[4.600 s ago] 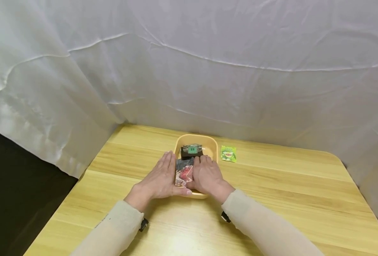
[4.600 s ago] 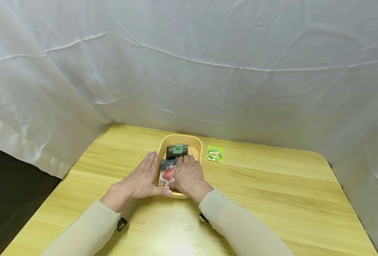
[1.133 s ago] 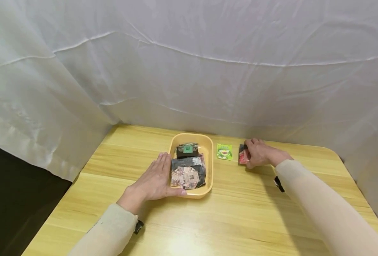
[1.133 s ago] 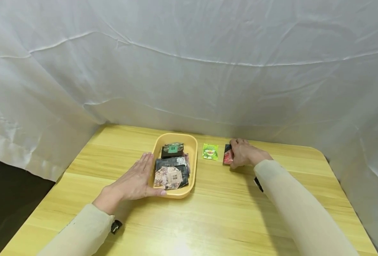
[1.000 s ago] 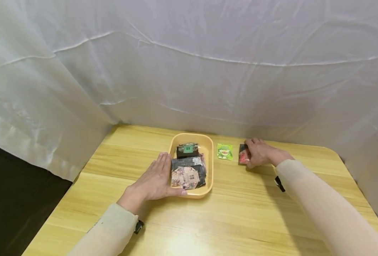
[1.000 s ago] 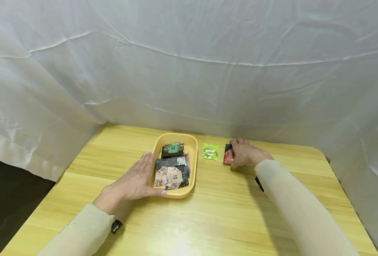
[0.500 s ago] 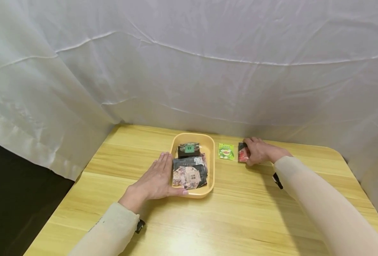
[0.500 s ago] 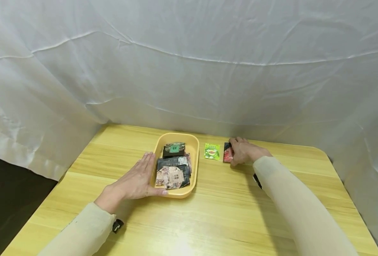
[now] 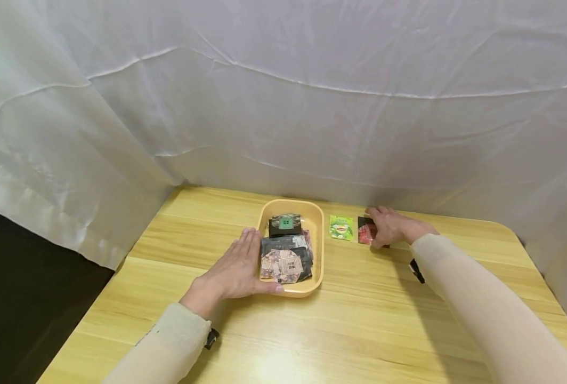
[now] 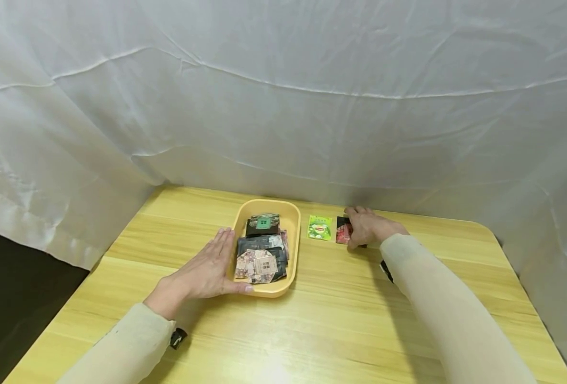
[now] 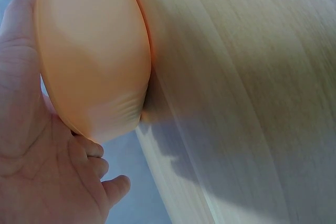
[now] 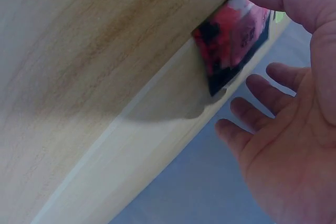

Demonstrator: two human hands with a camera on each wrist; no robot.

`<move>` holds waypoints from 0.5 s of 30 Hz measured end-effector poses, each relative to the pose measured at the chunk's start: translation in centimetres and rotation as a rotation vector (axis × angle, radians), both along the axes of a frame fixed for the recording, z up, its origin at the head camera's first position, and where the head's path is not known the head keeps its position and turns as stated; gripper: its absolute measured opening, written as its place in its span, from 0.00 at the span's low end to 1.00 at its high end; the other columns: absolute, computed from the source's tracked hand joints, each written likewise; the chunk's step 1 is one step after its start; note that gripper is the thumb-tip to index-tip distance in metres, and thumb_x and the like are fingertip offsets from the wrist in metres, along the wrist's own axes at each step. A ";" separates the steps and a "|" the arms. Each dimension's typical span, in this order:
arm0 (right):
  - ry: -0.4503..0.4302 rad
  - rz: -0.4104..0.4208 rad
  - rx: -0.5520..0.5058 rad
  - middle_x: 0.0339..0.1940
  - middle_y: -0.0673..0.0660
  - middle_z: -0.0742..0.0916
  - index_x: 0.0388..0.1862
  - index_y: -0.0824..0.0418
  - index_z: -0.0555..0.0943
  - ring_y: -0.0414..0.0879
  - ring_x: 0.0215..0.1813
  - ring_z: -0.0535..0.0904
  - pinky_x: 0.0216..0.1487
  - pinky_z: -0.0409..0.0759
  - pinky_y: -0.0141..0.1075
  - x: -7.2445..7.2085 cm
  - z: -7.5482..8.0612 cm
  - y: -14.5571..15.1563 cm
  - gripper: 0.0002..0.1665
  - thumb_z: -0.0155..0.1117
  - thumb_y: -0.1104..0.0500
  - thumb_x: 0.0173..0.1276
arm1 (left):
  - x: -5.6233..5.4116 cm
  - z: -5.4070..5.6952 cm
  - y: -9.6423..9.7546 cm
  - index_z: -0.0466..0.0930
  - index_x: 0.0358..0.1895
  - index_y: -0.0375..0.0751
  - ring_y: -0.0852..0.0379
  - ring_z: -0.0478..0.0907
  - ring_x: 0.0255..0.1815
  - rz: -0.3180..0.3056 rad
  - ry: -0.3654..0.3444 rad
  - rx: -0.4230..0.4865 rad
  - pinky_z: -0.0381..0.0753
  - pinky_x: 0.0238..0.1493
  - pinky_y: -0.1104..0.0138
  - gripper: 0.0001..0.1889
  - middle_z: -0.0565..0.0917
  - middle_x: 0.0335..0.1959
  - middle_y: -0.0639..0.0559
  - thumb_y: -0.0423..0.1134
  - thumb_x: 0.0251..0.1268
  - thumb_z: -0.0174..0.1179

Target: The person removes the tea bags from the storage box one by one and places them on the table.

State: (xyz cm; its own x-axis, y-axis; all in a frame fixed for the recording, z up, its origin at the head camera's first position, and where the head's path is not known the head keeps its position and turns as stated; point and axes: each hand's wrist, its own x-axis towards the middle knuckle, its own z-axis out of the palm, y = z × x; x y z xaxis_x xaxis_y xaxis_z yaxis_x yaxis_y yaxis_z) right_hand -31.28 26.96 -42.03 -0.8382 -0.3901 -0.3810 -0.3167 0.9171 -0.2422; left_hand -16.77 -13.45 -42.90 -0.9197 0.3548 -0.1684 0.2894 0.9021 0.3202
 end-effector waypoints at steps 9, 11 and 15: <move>0.042 0.022 0.000 0.82 0.80 0.60 0.84 0.72 0.52 0.79 0.82 0.52 0.80 0.57 0.72 0.1 -0.4 0.0 0.65 0.80 0.54 0.57 | 0.0 -0.1 0.2 0.33 0.86 0.34 0.40 0.33 0.89 0.004 -0.011 0.011 0.42 0.87 0.48 0.79 0.35 0.87 0.35 0.86 0.46 0.62; 0.069 0.032 -0.001 0.82 0.80 0.60 0.84 0.72 0.52 0.79 0.82 0.52 0.81 0.55 0.72 0.4 -0.2 -0.2 0.64 0.79 0.52 0.60 | -0.1 -0.1 0.4 0.32 0.86 0.34 0.41 0.33 0.89 0.004 -0.014 0.015 0.42 0.87 0.48 0.79 0.34 0.87 0.35 0.86 0.46 0.62; 0.180 0.074 -0.018 0.81 0.80 0.62 0.83 0.74 0.55 0.79 0.81 0.55 0.81 0.56 0.70 1.4 1.0 -1.1 0.56 0.73 0.51 0.68 | -0.2 -0.2 0.7 0.31 0.86 0.35 0.41 0.33 0.89 0.005 -0.017 0.023 0.41 0.87 0.49 0.80 0.34 0.87 0.36 0.87 0.45 0.62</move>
